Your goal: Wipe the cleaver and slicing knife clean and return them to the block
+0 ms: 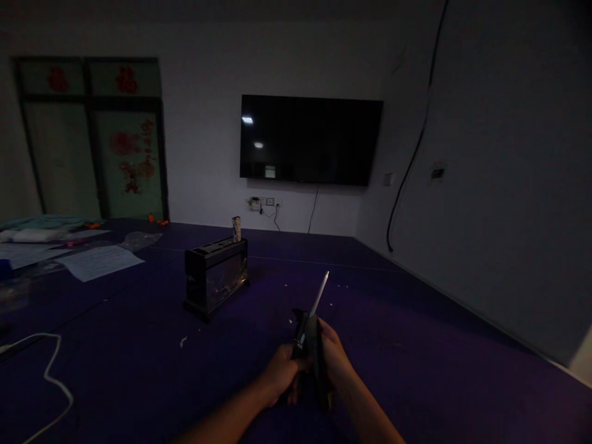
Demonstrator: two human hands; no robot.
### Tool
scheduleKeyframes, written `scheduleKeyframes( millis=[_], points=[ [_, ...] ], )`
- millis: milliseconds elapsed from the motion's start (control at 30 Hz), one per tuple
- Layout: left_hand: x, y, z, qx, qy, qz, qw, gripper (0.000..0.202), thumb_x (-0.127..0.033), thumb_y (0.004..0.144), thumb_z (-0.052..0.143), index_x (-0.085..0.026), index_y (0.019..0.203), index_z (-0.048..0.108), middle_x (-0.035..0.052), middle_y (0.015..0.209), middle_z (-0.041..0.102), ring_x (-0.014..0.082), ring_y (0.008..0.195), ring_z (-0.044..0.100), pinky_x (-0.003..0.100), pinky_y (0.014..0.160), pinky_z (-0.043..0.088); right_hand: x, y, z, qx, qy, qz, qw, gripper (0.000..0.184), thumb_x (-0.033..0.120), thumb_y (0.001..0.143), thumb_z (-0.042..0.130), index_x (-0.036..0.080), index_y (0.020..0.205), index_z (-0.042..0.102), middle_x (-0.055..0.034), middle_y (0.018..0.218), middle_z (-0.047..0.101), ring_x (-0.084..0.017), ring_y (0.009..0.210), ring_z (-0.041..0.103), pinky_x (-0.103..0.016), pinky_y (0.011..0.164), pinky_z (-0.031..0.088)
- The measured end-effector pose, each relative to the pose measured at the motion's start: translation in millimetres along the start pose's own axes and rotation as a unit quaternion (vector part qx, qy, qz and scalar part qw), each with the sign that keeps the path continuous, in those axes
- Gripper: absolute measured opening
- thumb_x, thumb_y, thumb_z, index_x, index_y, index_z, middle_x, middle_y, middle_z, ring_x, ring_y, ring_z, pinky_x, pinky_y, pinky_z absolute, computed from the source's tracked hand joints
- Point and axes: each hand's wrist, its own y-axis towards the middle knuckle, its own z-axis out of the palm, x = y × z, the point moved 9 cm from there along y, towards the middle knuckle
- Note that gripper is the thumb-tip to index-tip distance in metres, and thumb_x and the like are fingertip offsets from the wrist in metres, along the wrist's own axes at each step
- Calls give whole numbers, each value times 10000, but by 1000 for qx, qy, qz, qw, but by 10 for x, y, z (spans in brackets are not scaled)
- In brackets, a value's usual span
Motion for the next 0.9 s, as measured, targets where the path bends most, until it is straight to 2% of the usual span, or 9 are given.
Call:
scheduleKeyframes(
  millis=[133, 300, 600, 900],
  points=[
    [34, 24, -3, 18, -3, -2, 1000, 414, -538, 627, 614, -159, 750, 499, -87, 353, 393, 97, 244, 383, 182, 274, 242, 40, 11, -31, -11, 8, -8, 1000, 272, 279, 557, 696, 151, 792, 644, 17, 534, 584, -112, 435, 500, -213, 417, 398],
    [56, 39, 20, 53, 19, 1, 998, 452, -584, 623, 604, -156, 706, 483, -70, 336, 405, 106, 244, 393, 185, 271, 243, 103, 79, -187, -44, 21, -27, 998, 326, 326, 523, 731, 165, 790, 639, 18, 533, 602, -119, 422, 510, -221, 420, 401],
    [93, 37, 40, 73, 65, -2, 995, 378, -520, 658, 585, -160, 670, 471, -66, 331, 422, 99, 241, 389, 182, 275, 255, 162, 179, -461, -83, 19, -61, 994, 346, 316, 518, 727, 181, 824, 641, 22, 570, 622, -142, 461, 543, -243, 453, 420],
    [113, 48, 21, 71, 65, -13, 995, 443, -583, 632, 580, -152, 677, 487, -65, 340, 416, 102, 249, 390, 189, 288, 250, 109, 163, -404, -74, 29, -41, 996, 395, 371, 508, 753, 181, 829, 623, 24, 574, 616, -135, 460, 538, -234, 447, 414]
  ],
)
